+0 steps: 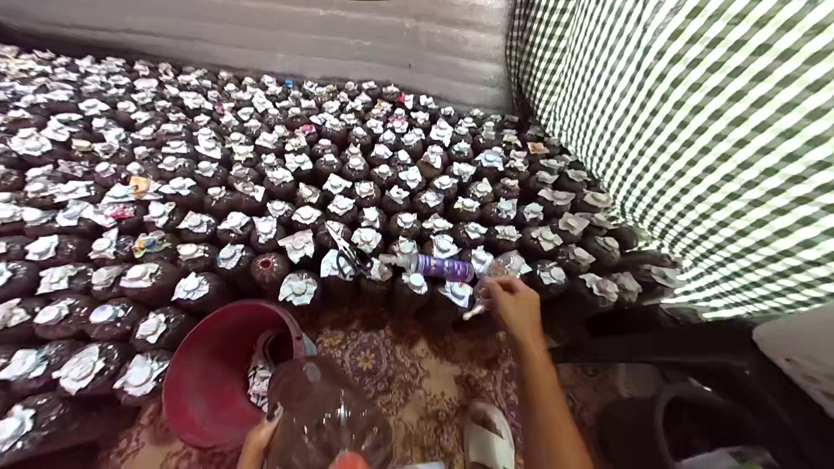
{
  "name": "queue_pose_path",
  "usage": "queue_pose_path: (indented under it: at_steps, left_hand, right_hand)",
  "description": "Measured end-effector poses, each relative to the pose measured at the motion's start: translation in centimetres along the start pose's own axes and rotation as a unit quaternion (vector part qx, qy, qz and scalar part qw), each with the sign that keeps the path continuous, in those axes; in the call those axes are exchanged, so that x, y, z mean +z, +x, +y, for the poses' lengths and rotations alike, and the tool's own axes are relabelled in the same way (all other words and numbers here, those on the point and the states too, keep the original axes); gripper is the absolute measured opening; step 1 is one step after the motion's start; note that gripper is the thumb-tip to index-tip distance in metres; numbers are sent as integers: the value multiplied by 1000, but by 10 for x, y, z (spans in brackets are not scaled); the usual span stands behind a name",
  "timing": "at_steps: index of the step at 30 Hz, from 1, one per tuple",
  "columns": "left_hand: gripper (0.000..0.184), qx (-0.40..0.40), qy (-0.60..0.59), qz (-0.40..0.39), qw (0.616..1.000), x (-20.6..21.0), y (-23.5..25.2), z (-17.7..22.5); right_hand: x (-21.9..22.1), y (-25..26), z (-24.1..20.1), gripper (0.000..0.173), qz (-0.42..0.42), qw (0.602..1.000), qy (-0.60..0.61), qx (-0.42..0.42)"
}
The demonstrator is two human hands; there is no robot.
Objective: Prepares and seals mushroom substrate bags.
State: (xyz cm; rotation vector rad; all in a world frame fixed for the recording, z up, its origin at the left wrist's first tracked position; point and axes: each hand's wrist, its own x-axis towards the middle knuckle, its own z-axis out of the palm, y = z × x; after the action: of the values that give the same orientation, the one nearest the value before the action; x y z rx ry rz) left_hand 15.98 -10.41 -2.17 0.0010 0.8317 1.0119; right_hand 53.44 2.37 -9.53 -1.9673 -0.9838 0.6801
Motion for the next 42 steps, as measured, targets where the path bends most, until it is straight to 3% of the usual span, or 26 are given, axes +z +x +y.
queue_pose_path:
  at_steps: [5,9,11,13,15,18,20,22,24,27,28,29,31,32,33,35,36,37,39,40,42]
  left_hand:
    - [54,-73,52,44,995,24,29,-25]
    - [70,-177,57,114,976,1,83,-75]
    - [74,-201,25,152,967,-20,110,-104]
    - [77,-215,-9,189,958,-45,129,-134]
    - [78,-220,-5,198,955,-64,145,-160]
    - [73,-205,20,205,957,-75,150,-182]
    - [74,-202,17,208,957,-78,154,-183]
    - [83,-227,45,195,953,-85,159,-179]
    - [85,-234,156,205,937,-82,154,-171]
    - [89,-104,424,266,859,-84,151,-155]
    - [96,-57,483,277,829,-83,150,-150]
    - [98,-26,514,279,811,-78,148,-144]
    - [90,-1,523,258,812,-69,144,-131]
    - [82,9,522,247,816,-64,143,-124]
    - [75,23,520,235,821,-60,140,-118]
    - [66,58,508,214,832,-54,137,-108]
    - [65,82,513,208,828,-53,136,-103]
    - [70,105,532,196,817,-54,135,-98]
    - [87,145,587,151,782,-57,131,-95]
    - [93,164,610,112,767,-57,130,-95]
    - [96,187,639,16,746,-55,127,-101]
  right_hand:
    - [-20,-89,-2,21,-101,984,141,27]
    - [-8,-123,-8,27,-93,995,12,-33]
    - [-5,-131,-8,34,-133,987,-85,-32]
    - [1,-143,-10,48,-211,950,-229,-13]
    - [19,-149,-3,71,-287,888,-359,13]
    - [56,-161,19,93,-361,809,-463,15]
    - [75,-166,37,93,-344,799,-493,-29]
    - [86,-163,60,88,-287,815,-489,-120]
    - [86,-151,73,81,-259,830,-470,-153]
    - [86,-130,44,83,-314,814,-489,-14]
    - [83,-132,39,82,-323,801,-502,-48]
    - [78,-136,38,80,-338,775,-513,-148]
    - [69,-134,35,75,-404,687,-498,-342]
    - [66,-125,24,74,-427,669,-500,-345]
    - [63,-114,14,72,-404,699,-509,-299]
    - [62,-93,-1,75,-305,780,-533,-121]
    - [62,-92,-7,77,-296,784,-541,-76]
    - [60,-100,-8,74,-326,764,-547,-110]
    - [53,-127,1,66,-419,685,-525,-282]
    - [53,-132,7,64,-427,667,-502,-347]
    - [53,-126,13,67,-351,727,-474,-352]
